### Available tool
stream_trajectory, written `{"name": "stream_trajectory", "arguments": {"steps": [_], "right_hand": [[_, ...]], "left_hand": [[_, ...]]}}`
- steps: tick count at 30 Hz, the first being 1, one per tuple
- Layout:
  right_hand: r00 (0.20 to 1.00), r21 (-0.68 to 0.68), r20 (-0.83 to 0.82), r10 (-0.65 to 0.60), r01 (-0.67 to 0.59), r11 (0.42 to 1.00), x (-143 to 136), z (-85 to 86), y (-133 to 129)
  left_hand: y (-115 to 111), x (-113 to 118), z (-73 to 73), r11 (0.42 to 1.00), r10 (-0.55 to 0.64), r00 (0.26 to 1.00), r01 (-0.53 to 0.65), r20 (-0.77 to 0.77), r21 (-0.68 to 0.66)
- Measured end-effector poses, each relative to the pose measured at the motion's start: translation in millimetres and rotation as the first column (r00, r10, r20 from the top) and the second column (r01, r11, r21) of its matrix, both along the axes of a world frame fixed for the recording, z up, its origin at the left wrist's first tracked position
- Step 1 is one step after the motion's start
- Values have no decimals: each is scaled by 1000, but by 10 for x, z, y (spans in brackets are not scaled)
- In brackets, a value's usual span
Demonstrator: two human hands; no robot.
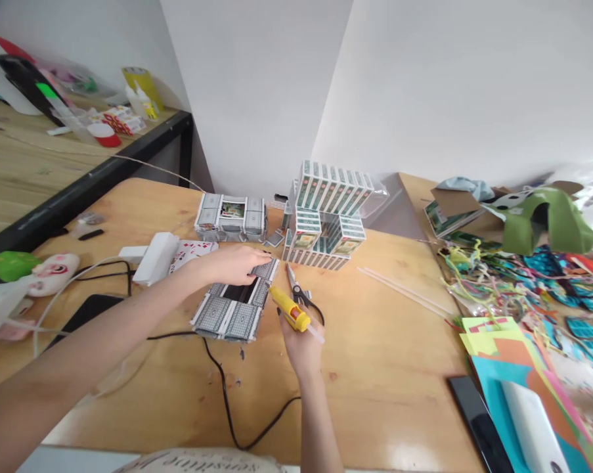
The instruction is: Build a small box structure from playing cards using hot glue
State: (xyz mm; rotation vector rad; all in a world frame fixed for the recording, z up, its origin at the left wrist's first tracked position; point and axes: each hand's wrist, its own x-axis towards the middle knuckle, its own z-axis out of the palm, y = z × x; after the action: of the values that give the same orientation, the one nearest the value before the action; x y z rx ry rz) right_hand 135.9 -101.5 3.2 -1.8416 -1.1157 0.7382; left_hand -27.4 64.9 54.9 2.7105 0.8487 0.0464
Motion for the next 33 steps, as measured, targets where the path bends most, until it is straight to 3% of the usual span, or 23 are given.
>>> {"name": "stream_trajectory", "arguments": {"steps": [3,8,14,19,26,33], "right_hand": [[992,37,87,88,-92,995,-19,35,23],[959,105,227,170,-198,975,-45,29,66],[902,143,363,233,-301,943,-36,-19,103],[851,116,458,257,-344,932,-38,-48,128],[708,62,659,252,-386,920,-59,-68,163],[697,83,679,233,-388,918,-67,-101,183]], "left_hand": [[24,32,73,998,-54,997,53,-57,-24],[25,76,175,999,-46,986,44,-161,-19],[35,86,179,998,-67,983,68,-172,5],[44,92,189,996,-87,978,91,-190,17],[49,100,202,995,-91,978,96,-187,20],[53,92,191,994,-94,978,102,-185,37]]}}
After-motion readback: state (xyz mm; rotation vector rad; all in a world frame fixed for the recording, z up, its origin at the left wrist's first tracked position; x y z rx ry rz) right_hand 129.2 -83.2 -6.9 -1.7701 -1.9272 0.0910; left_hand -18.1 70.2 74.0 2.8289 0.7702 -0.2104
